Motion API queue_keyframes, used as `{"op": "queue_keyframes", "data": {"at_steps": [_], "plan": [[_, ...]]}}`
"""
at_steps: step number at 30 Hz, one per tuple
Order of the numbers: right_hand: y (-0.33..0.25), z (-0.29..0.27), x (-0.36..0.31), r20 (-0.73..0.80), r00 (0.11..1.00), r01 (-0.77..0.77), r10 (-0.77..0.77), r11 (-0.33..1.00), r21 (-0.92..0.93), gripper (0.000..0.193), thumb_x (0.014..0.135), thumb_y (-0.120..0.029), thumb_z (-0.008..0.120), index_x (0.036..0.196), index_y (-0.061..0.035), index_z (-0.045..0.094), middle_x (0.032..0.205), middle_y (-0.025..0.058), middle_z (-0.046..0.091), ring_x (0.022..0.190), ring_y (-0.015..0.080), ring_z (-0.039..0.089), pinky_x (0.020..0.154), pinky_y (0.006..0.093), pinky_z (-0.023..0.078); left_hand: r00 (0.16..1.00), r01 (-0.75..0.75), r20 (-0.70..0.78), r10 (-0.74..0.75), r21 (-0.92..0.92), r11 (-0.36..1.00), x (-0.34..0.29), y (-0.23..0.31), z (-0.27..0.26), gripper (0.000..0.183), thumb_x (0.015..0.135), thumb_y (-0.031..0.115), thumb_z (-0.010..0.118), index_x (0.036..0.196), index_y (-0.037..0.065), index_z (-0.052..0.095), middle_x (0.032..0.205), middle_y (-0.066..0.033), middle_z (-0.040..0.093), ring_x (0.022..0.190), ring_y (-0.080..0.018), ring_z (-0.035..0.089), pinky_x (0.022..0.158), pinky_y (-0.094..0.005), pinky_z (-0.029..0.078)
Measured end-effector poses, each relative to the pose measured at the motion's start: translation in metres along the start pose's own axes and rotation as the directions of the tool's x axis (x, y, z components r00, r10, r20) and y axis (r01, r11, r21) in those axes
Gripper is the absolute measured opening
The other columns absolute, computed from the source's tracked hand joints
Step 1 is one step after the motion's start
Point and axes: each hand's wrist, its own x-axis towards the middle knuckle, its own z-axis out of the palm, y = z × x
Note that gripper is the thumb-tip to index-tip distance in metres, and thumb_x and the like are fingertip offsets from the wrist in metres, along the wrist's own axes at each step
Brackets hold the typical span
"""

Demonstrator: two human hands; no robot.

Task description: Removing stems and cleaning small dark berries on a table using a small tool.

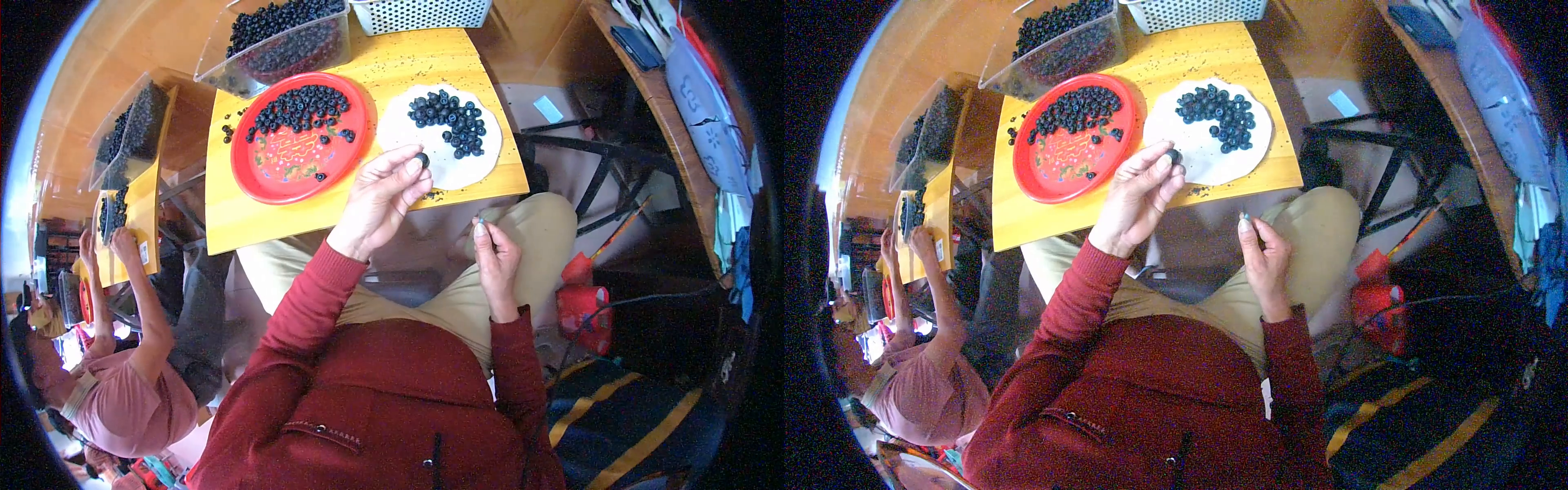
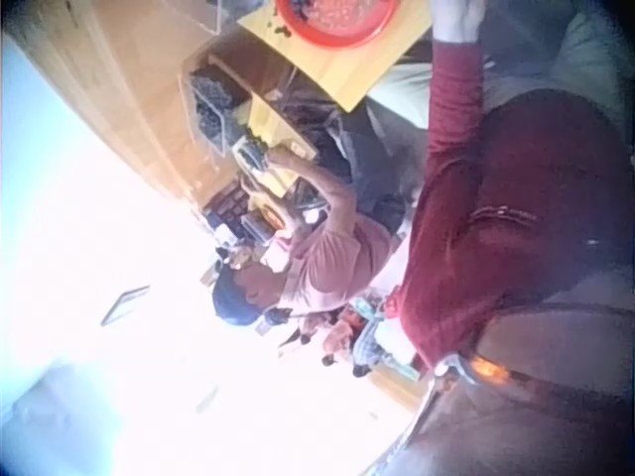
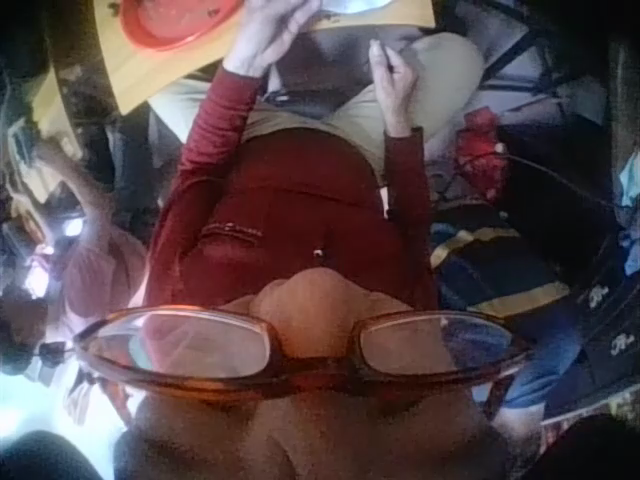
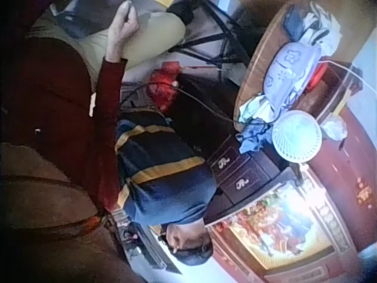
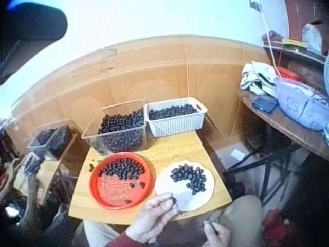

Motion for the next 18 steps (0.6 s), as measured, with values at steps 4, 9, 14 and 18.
{"op": "queue_keyframes", "data": {"at_steps": [4,9,14,18], "plan": [[-0.019,0.003,-0.005,-0.009,0.996,0.091,-0.092,0.990,-0.108,0.030,0.095,-0.024,0.065,0.107,0.0035,0.069,0.075,-0.0003,0.061,0.069,0.0080,0.053,0.064,0.0256,0.046,0.999,0.020,0.027,-0.020,-0.019,1.000,-0.005,0.001,-0.003,0.029,0.093,0.002,0.062,0.122,0.001,0.062,0.103,-0.0100,0.068,0.090,-0.0179,0.068,0.082,-0.0313,0.060],[-0.057,0.010,-0.009,0.043,0.990,0.138,-0.133,0.980,-0.146,0.031,0.094,-0.024,0.066,0.108,0.0036,0.068,0.086,0.0070,0.068,0.078,0.0132,0.061,0.072,0.0290,0.050,0.998,0.005,0.068,-0.005,0.000,1.000,-0.013,0.001,-0.008,0.028,0.094,0.003,0.061,0.121,0.002,0.062,0.102,-0.0092,0.068,0.090,-0.0174,0.068,0.081,-0.0313,0.060],[-0.089,0.017,-0.006,0.129,0.961,0.266,-0.244,0.943,-0.198,0.029,0.093,-0.022,0.066,0.108,0.0029,0.068,0.093,0.0143,0.070,0.083,0.0220,0.067,0.075,0.0326,0.051,0.985,0.009,0.173,-0.012,0.018,1.000,-0.018,0.002,-0.013,0.022,0.094,0.005,0.061,0.116,0.002,0.062,0.102,-0.0097,0.067,0.090,-0.0169,0.066,0.080,-0.0304,0.059],[-0.102,0.024,-0.003,0.204,0.911,0.398,-0.359,0.896,-0.197,0.028,0.093,-0.022,0.066,0.107,0.0024,0.067,0.093,0.0168,0.069,0.083,0.0272,0.069,0.074,0.0342,0.052,0.987,-0.004,0.161,-0.004,0.048,0.999,-0.023,0.001,-0.015,0.017,0.094,0.005,0.062,0.111,0.002,0.063,0.099,-0.0089,0.067,0.088,-0.0166,0.067,0.078,-0.0302,0.059]]}}
